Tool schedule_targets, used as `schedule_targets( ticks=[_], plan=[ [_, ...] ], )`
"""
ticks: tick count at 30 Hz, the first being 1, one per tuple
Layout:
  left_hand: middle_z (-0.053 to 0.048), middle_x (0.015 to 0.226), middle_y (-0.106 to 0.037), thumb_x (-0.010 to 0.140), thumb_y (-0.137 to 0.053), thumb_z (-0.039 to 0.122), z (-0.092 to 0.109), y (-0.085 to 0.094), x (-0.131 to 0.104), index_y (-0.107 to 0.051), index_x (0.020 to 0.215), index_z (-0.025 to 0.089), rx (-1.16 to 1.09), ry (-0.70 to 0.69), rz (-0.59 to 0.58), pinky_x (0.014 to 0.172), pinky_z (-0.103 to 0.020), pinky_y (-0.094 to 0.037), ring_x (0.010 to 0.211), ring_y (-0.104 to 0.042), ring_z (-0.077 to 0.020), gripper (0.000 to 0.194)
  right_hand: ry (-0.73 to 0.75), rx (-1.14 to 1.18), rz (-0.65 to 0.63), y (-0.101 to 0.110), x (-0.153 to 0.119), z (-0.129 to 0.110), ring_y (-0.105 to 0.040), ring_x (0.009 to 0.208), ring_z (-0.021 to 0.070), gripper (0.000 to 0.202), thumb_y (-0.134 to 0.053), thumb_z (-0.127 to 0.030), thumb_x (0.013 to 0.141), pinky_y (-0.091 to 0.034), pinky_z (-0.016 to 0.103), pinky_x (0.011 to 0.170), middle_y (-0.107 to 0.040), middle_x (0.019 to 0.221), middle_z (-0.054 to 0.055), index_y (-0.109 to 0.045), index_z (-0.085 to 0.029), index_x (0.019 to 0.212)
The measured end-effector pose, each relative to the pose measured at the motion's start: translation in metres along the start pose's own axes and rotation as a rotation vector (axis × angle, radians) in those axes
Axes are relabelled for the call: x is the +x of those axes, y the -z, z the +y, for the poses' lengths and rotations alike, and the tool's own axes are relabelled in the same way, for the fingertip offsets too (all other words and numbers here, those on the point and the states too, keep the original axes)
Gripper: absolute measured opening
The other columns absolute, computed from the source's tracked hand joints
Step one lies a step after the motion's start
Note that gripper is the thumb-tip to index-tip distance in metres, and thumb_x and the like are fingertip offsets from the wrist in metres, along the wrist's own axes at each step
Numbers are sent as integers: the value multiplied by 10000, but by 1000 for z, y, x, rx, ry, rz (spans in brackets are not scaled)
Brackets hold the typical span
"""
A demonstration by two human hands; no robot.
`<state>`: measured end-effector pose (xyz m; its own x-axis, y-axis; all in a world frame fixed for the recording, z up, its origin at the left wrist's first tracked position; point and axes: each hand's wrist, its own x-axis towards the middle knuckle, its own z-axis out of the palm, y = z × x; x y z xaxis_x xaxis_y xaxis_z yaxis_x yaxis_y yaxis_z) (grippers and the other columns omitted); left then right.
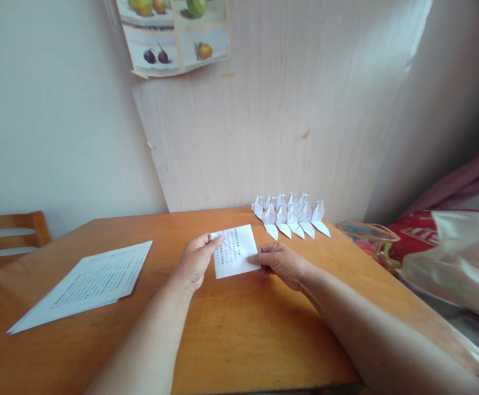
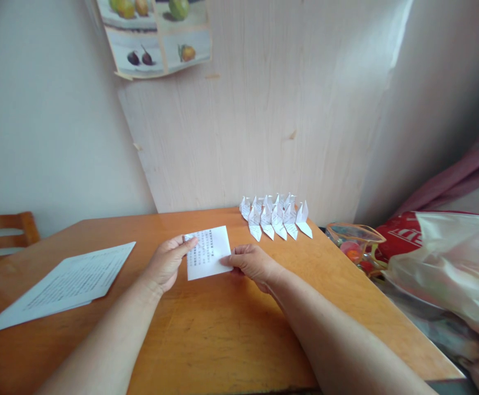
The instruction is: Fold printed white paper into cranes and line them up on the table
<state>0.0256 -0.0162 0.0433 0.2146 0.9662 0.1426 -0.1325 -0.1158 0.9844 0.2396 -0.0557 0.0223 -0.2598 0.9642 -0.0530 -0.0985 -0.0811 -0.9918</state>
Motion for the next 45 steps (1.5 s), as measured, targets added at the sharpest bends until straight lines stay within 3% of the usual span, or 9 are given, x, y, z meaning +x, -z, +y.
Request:
schedule_targets(
  ticks=[11, 15, 20, 24, 29, 33, 36, 41, 45],
  plan=[
    [-79, 890, -756, 674, -816, 387, -3, 9, 6, -718, 925, 138, -34, 2, 173, 801, -314, -482, 846, -665, -199, 368, 110, -176, 189, 6, 0, -4, -503, 573, 120, 225, -637, -365, 787, -361, 262, 540, -587, 629, 6, -550, -188, 678],
    [-80, 890, -753, 651, -826, 383, -6, 14, 9, -706, 915, 140, -76, 30, 191, 774, -315, -490, 813, -673, -196, 379, 399, -540, 402, 4, -1, -1, -582, 786, 186, 120, -570, -277, 800, -456, 321, 681, -632, 850, 39, -598, -208, 894],
    [-66, 873, -730, 653, -826, 377, -14, 16, 10, -658, 899, 143, -94, 53, 160, 756, -328, -496, 767, -674, -189, 378, 806, -1011, 297, -4, -7, -1, -464, 1251, 282, 617, -619, -185, 775, -385, 459, 1032, -514, 1375, 106, -483, -263, 1372],
    [-21, 822, -701, 637, -824, 325, -16, 12, 10, -615, 1031, 190, -65, 84, 162, 689, -295, -471, 721, -657, -175, 466, 896, -1085, 240, -5, -8, -2, -532, 1165, 270, 405, -588, -138, 827, -414, 448, 993, -634, 1235, 89, -624, -252, 1214],
    [9, 737, -640, 683, -780, 433, -14, 11, 10, -662, 882, 178, 2, 50, 171, 639, -235, -385, 662, -571, -116, 344, 769, -953, 281, 0, -5, 0, -608, 869, 223, 193, -526, -204, 910, -454, 374, 809, -708, 899, 58, -700, -227, 991],
    [18, 615, -577, 725, -691, 631, -12, 13, 11, -686, 846, 181, 56, 80, 261, 603, -244, -340, 611, -512, -118, 467, 482, -550, 302, 2, 0, 1, -581, 726, 186, 205, -534, -350, 901, -427, 313, 678, -656, 732, 14, -659, -215, 811],
    [-14, 704, -633, 725, -660, 686, -10, 12, 11, -690, 812, 176, 56, 91, 283, 634, -254, -354, 669, -532, -130, 518, 346, -250, 265, 2, 1, -2, -558, 703, 169, 215, -578, -395, 845, -400, 297, 652, -646, 725, 12, -643, -204, 772],
    [-71, 881, -710, 804, -582, 679, -8, 7, 7, -717, 875, 173, -45, 65, 72, 727, -292, -405, 774, -589, -165, 529, 249, -125, 263, 5, 0, -6, -515, 660, 150, 211, -635, -389, 790, -338, 299, 600, -638, 719, 33, -650, -186, 735],
    [-98, 998, -730, 828, -662, 521, -8, 4, 4, -736, 966, 163, -54, 8, -74, 846, -326, -424, 906, -617, -196, 391, 218, -83, 239, 7, 0, -3, -534, 691, 158, 194, -648, -378, 786, -323, 304, 598, -654, 759, 46, -673, -185, 782]
  ],
)
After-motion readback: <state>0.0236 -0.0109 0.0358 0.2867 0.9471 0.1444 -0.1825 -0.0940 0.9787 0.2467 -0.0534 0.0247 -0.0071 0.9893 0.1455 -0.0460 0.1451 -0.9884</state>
